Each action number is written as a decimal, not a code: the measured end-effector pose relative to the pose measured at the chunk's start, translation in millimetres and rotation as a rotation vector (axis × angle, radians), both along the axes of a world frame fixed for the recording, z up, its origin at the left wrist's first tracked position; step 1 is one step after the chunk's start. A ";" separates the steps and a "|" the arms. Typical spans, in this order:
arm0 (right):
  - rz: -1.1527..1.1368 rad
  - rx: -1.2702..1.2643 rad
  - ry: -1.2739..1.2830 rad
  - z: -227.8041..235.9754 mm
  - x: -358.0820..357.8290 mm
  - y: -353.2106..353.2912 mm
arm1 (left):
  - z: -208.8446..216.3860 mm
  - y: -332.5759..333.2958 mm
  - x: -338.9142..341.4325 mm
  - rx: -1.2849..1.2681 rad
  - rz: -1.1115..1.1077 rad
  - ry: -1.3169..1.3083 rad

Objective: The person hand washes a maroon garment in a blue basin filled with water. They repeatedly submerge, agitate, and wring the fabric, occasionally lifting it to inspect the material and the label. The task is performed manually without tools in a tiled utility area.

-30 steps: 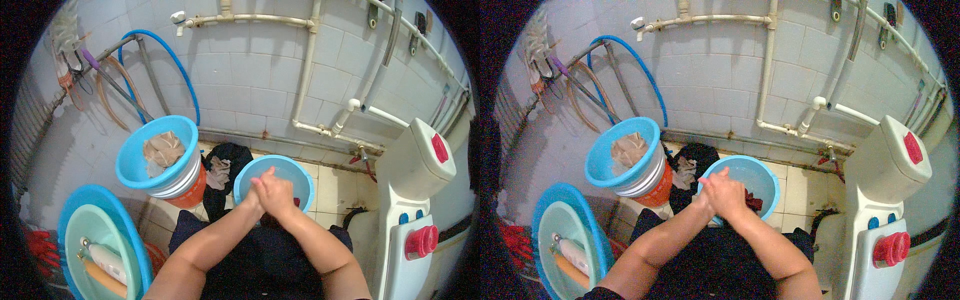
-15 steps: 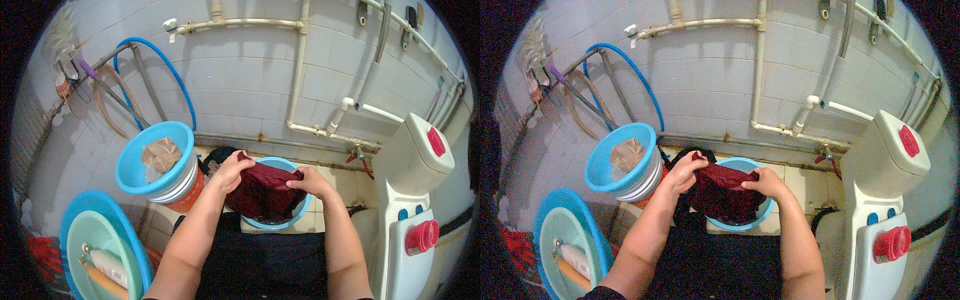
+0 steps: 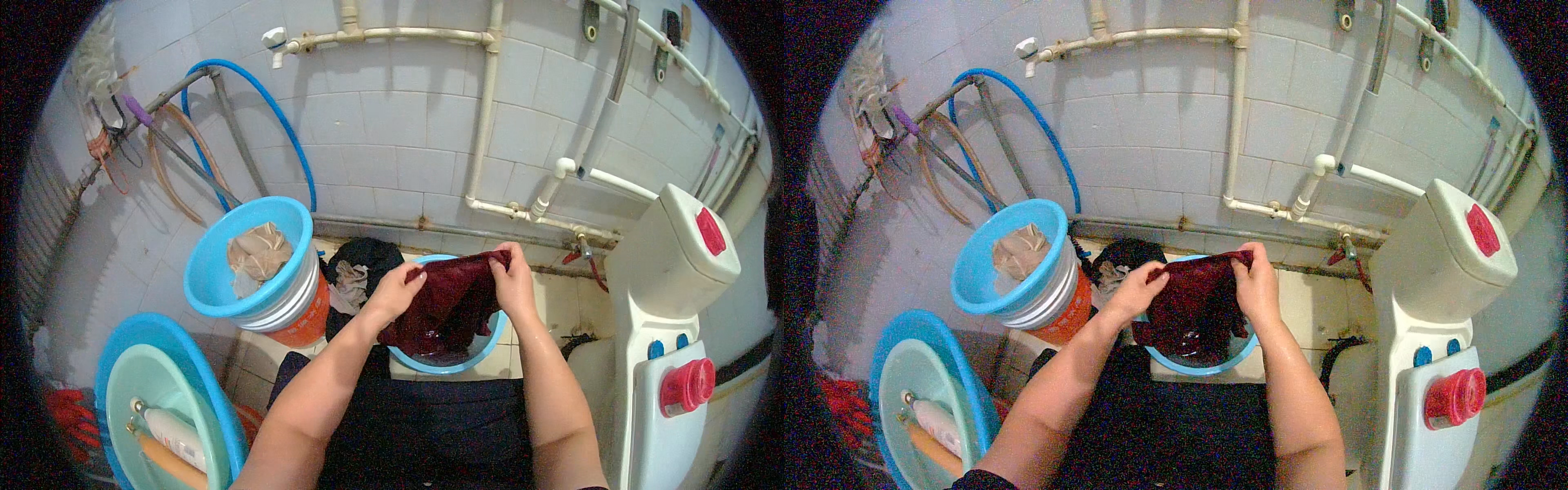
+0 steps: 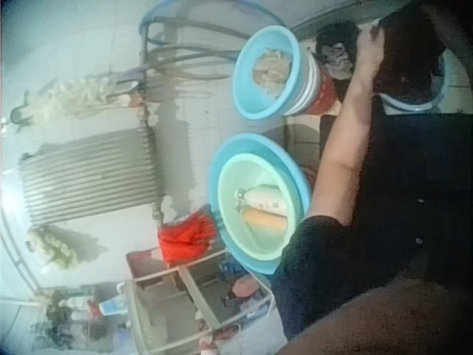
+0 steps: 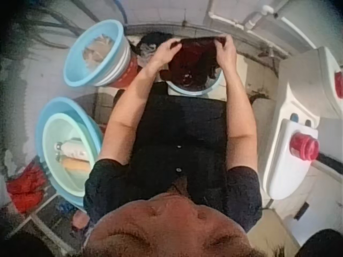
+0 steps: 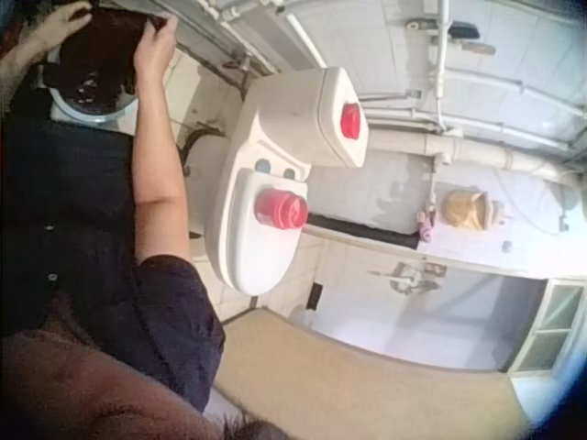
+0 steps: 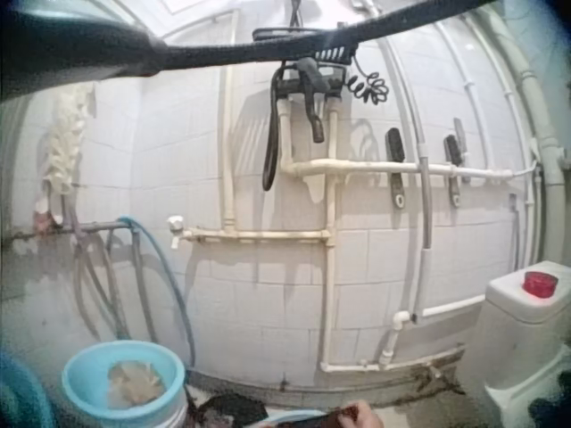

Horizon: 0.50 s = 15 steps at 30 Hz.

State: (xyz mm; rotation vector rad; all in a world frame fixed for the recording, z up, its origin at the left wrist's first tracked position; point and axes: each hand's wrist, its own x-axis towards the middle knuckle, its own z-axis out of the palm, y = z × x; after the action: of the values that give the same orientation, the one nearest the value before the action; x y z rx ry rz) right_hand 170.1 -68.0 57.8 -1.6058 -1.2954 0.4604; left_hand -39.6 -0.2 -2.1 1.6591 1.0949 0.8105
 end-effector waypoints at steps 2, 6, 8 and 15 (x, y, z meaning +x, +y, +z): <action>0.028 0.021 0.134 -7.6 9.9 3.5 | 26.8 -5.2 5.9 -0.119 -0.005 -0.211; 0.221 -0.090 0.948 8.1 -0.8 1.7 | 43.8 -17.6 5.2 -0.461 -0.110 -0.664; 0.256 -0.026 0.850 5.0 -3.0 1.9 | 49.1 -22.1 10.1 -0.535 -0.159 -0.775; 0.377 0.260 -0.203 9.1 -84.5 -33.0 | 33.6 -20.1 28.8 -0.574 0.107 -0.739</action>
State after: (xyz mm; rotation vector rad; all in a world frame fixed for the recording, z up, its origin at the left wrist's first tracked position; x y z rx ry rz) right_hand 85.7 -101.0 66.9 -1.2171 -1.7482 0.3438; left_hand -10.7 -20.2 31.5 0.7242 0.7771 0.9555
